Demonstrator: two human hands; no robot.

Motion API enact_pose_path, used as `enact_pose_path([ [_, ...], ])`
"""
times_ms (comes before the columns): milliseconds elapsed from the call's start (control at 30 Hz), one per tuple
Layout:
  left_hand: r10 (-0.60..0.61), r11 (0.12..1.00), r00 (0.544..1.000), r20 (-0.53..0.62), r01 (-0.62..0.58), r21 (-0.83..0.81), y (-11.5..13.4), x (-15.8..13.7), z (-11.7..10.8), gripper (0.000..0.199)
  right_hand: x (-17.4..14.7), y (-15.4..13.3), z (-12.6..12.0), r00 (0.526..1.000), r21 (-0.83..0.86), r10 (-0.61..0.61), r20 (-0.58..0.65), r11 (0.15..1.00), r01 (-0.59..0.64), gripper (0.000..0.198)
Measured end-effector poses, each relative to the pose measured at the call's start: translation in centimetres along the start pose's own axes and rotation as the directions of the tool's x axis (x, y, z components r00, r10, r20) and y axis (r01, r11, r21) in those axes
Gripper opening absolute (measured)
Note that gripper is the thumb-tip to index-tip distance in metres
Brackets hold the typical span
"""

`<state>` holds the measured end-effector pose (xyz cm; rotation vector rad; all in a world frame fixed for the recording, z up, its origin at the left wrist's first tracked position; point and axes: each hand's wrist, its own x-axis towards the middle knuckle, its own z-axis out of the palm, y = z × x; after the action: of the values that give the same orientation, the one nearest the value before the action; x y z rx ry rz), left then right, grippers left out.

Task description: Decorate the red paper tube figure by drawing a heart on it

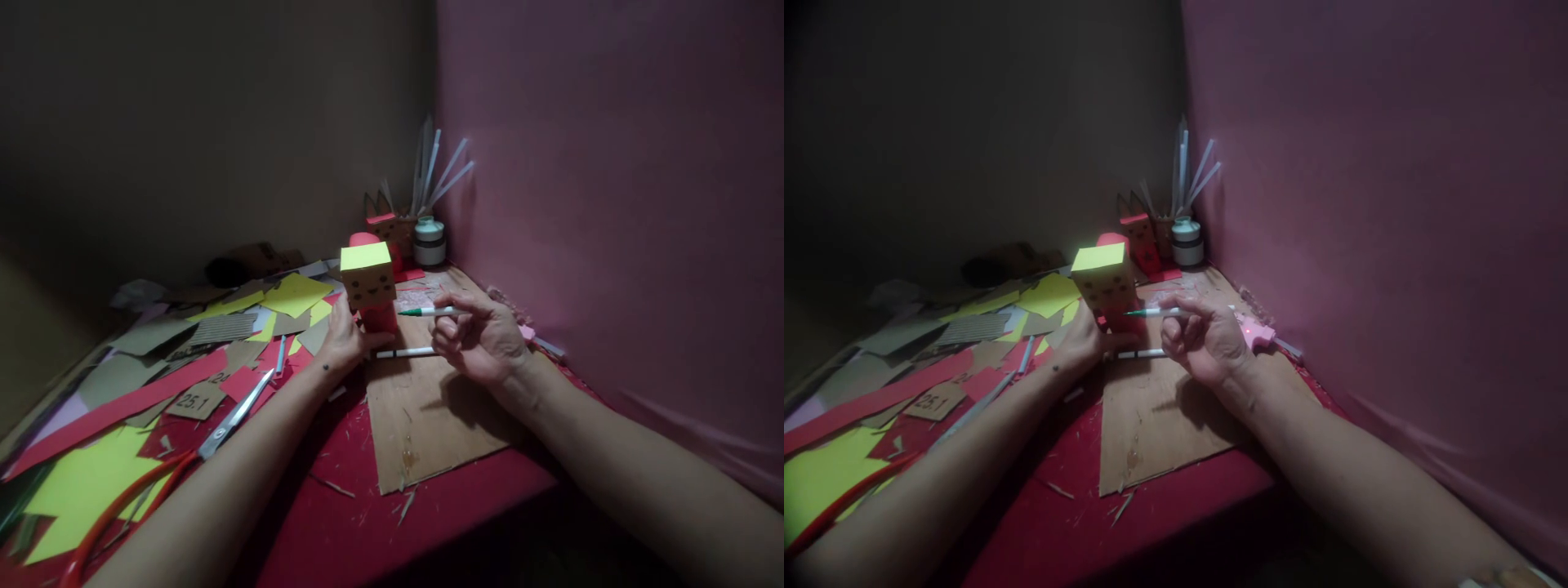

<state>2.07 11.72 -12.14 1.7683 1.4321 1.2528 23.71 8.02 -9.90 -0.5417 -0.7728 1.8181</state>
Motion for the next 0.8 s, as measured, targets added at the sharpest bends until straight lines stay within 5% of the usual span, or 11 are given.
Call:
enact_pose_path([
  [333,-0.1,0.993,0.995,0.011,0.1,-0.065,-0.2,-0.1,1.1,0.055,-0.1,0.0,0.4,0.999,0.045,0.032,-0.019,0.998,-0.031,0.01],
  [600,-0.131,0.977,0.991,-0.004,0.128,-0.172,2.9,-1.6,-1.7,0.057,-0.2,-0.5,-0.2,0.997,-0.015,-0.037,0.066,0.999,0.038,0.013],
  [700,-0.189,0.938,0.982,-0.013,0.177,-0.297,4.2,-3.1,-2.8,0.06,-0.7,-0.8,0.0,0.979,-0.097,-0.095,0.181,0.989,0.114,0.015],
  [800,-0.222,0.807,0.97,0.098,0.239,-0.54,4.8,-5.1,-3.0,0.059,-1.2,-1.0,0.9,0.943,-0.164,-0.178,0.282,0.959,0.231,0.012],
])
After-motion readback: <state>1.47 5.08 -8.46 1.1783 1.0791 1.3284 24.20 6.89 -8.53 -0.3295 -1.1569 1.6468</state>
